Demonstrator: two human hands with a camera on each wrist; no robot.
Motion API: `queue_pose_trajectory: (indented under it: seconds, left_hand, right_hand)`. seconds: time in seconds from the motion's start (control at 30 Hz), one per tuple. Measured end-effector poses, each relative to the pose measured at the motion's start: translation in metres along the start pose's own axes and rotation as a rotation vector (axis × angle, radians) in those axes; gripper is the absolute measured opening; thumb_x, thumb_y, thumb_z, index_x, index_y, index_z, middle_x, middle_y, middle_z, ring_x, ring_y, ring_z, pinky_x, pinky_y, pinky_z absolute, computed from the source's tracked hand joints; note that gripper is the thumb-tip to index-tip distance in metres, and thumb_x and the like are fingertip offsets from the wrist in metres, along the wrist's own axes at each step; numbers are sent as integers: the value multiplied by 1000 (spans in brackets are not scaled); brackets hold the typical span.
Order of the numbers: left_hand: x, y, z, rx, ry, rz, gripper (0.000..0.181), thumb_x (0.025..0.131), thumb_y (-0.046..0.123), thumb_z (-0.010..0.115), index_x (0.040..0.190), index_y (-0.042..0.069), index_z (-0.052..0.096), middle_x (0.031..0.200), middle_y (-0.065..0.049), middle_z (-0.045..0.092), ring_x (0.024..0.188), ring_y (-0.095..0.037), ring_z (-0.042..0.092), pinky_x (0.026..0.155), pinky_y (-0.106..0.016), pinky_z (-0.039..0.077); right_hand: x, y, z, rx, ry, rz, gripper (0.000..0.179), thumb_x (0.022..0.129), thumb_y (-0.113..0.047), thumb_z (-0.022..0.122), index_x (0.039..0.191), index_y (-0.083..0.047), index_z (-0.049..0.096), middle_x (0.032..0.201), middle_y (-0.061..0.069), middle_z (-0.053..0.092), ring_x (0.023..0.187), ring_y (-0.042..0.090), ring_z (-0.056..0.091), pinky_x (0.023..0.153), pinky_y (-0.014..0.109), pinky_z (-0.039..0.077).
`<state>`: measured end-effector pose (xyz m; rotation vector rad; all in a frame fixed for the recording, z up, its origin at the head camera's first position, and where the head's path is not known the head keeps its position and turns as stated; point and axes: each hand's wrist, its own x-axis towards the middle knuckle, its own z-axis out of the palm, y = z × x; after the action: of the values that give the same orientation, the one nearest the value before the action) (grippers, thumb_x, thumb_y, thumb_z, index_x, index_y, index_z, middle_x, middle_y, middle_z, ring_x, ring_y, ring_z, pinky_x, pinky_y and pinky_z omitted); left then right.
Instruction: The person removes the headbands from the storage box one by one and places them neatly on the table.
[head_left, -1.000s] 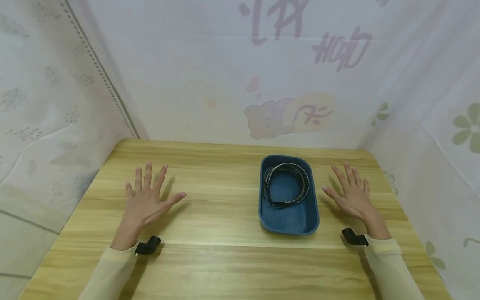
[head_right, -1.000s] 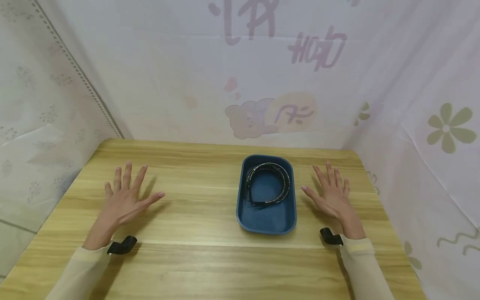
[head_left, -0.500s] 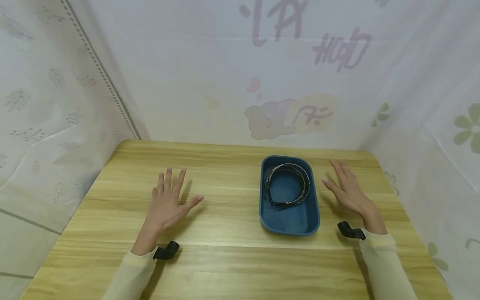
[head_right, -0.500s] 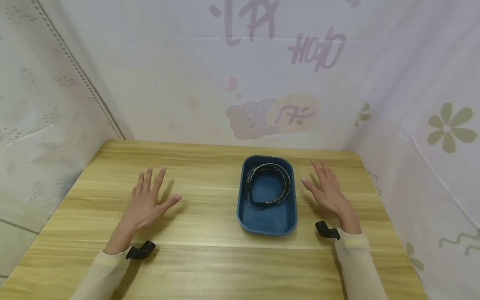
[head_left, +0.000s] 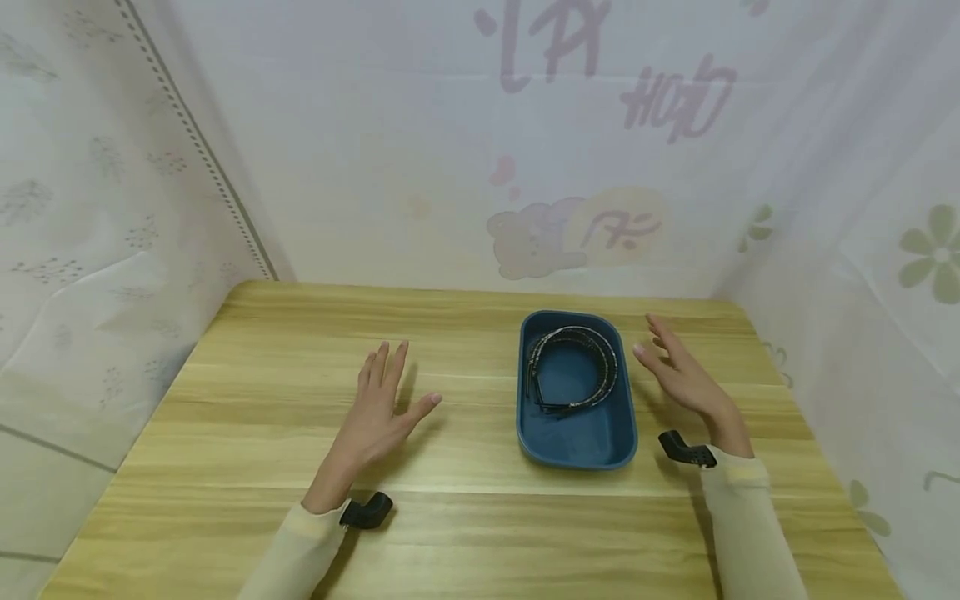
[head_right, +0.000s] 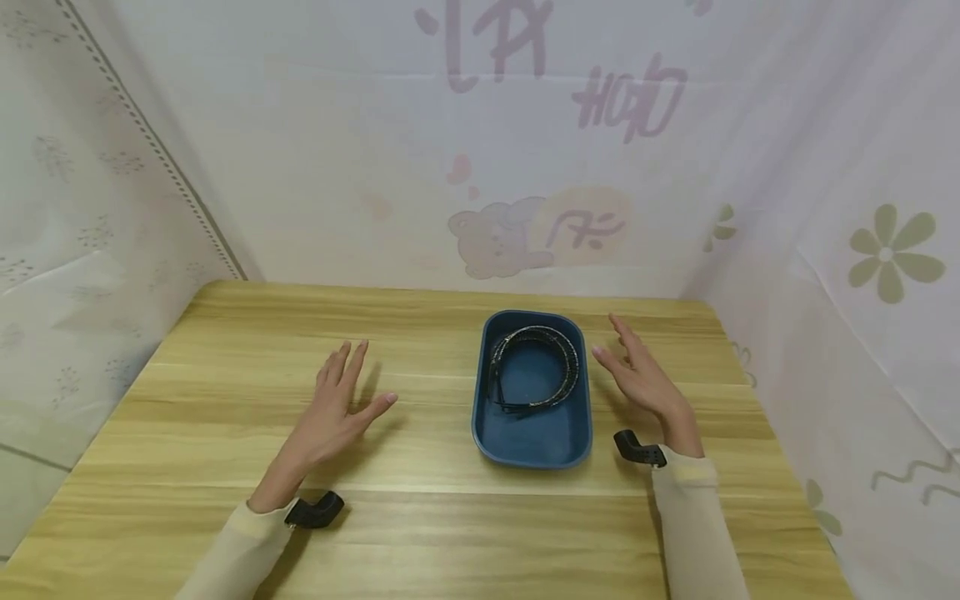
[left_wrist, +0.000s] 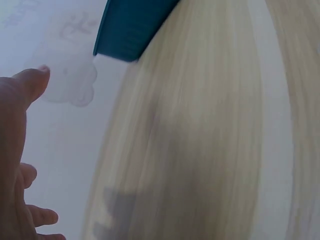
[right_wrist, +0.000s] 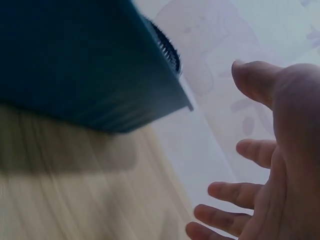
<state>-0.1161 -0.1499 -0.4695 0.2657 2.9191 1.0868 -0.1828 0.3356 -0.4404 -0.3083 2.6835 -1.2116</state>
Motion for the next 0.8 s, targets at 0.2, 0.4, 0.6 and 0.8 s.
queue_pose_trajectory:
  seconds: [0.2, 0.4, 0.6, 0.8]
  left_hand:
    - [5, 16, 10, -116, -1, 30, 96, 98, 60, 60, 167, 26, 2, 173, -16, -1, 158, -46, -1, 114, -79, 24]
    - [12, 36, 12, -245, -4, 66, 91, 100, 56, 60, 167, 27, 6, 173, -15, 4, 159, -41, 6, 116, -76, 25]
    - [23, 58, 13, -343, -2, 99, 84, 99, 54, 62, 165, 34, 13, 170, -14, 17, 155, -41, 24, 117, -71, 30]
    - [37, 72, 18, -392, 17, 148, 79, 99, 43, 67, 164, 26, 24, 162, -11, 34, 148, -34, 38, 116, -59, 40]
  right_hand:
    - [6, -4, 5, 80, -12, 13, 69, 109, -45, 46, 166, -21, 16, 168, 21, 25, 149, 46, 35, 115, 67, 35]
    - [10, -5, 11, 195, -36, 12, 66, 108, -42, 51, 162, -12, 30, 159, 22, 41, 138, 35, 52, 110, 51, 49]
    - [12, -4, 13, 243, -43, 48, 60, 105, -42, 57, 157, -14, 42, 146, 20, 51, 115, 6, 63, 101, 39, 57]
    - [14, -2, 16, 365, -39, 88, 54, 103, -30, 64, 148, -5, 48, 125, 17, 59, 101, 11, 71, 90, 30, 60]
